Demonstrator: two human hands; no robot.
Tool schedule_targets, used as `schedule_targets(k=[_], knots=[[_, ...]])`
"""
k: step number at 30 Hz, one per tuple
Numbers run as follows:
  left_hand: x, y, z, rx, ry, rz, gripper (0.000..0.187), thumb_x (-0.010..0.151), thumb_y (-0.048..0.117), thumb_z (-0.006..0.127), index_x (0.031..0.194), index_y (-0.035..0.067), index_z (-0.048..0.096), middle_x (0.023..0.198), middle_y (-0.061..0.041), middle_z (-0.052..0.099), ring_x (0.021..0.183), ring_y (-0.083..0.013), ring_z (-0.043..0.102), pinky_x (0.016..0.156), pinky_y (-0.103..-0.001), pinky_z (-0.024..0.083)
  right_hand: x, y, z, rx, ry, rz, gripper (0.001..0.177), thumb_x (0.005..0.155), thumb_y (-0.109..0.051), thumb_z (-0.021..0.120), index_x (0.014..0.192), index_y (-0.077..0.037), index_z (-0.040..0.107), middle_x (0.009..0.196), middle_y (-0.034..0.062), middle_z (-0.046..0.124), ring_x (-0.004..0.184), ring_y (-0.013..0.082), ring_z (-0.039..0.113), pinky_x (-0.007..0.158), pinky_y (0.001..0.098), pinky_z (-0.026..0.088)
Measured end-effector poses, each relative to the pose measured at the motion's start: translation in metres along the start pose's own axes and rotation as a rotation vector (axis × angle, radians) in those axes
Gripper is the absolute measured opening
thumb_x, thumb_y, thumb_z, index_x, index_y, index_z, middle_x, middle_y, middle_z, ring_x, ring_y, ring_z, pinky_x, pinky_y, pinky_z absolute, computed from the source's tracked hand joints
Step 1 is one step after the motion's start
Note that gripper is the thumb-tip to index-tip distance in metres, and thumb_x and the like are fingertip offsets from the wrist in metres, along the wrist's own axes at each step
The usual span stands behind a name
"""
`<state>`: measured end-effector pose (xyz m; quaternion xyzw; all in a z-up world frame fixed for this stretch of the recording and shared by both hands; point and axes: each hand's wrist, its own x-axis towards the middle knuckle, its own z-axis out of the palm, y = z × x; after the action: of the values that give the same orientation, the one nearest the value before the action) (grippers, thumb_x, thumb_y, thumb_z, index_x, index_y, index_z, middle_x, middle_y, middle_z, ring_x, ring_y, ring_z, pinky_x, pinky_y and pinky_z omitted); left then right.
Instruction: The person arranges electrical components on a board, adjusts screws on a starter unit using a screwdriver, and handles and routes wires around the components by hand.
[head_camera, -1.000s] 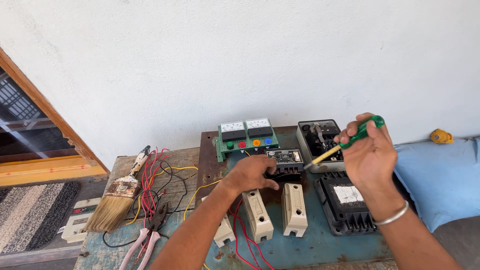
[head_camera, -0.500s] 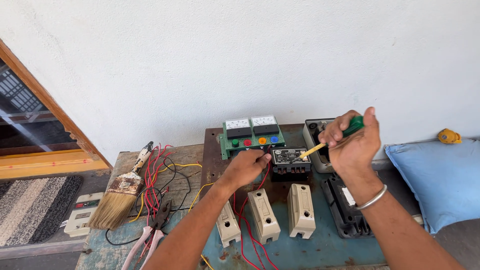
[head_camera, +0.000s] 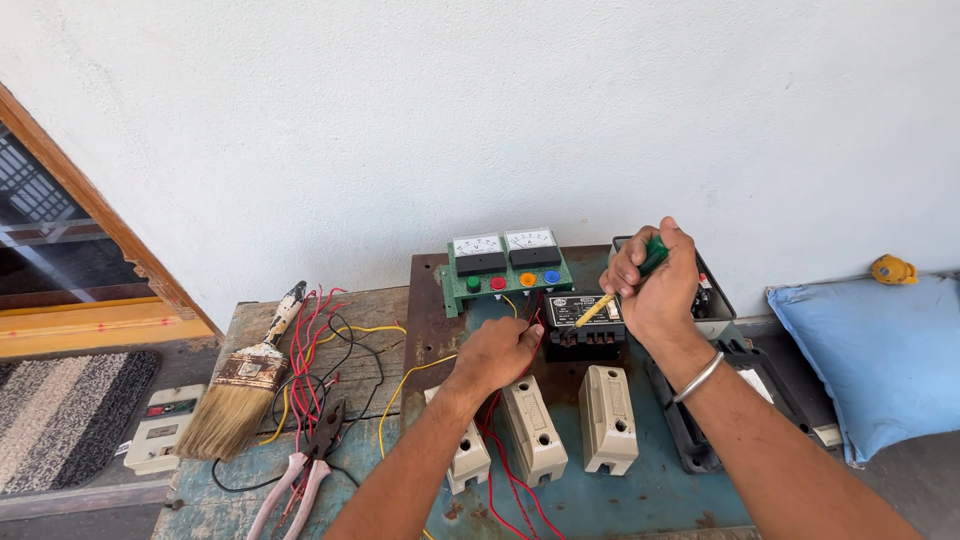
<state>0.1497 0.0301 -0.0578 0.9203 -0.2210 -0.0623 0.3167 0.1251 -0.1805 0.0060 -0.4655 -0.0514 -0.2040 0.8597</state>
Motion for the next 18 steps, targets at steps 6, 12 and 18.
schedule_targets(k=[6, 12, 18], knots=[[-0.002, 0.001, -0.003, -0.044, 0.005, -0.002, 0.046, 0.103, 0.041, 0.049, 0.086, 0.005, 0.075, 0.077, -0.020, 0.072, 0.079, -0.0414, 0.072, 0.078, -0.052, 0.055, 0.004, -0.001, 0.010, -0.073, -0.029, 0.010, 0.044, 0.103, -0.039, 0.041, 0.066, -0.014, 0.043, 0.050, 0.0018, 0.037, 0.044, 0.0163, 0.031, 0.051, 0.0376, 0.036], [-0.003, 0.000, -0.002, -0.035, 0.015, 0.011, 0.045, 0.103, 0.040, 0.050, 0.088, 0.006, 0.075, 0.077, -0.021, 0.073, 0.079, -0.0413, 0.072, 0.078, -0.052, 0.056, 0.002, -0.005, 0.014, -0.094, -0.015, 0.022, 0.045, 0.103, -0.038, 0.040, 0.066, -0.014, 0.042, 0.050, 0.0011, 0.036, 0.044, 0.0153, 0.031, 0.050, 0.0364, 0.034], [-0.001, 0.000, 0.001, -0.027, 0.014, 0.038, 0.042, 0.102, 0.041, 0.053, 0.095, 0.006, 0.076, 0.078, -0.021, 0.072, 0.080, -0.0413, 0.071, 0.079, -0.052, 0.056, 0.003, -0.004, 0.016, -0.110, -0.017, 0.016, 0.044, 0.103, -0.039, 0.040, 0.066, -0.014, 0.043, 0.050, 0.0010, 0.036, 0.043, 0.0153, 0.031, 0.049, 0.0364, 0.034]])
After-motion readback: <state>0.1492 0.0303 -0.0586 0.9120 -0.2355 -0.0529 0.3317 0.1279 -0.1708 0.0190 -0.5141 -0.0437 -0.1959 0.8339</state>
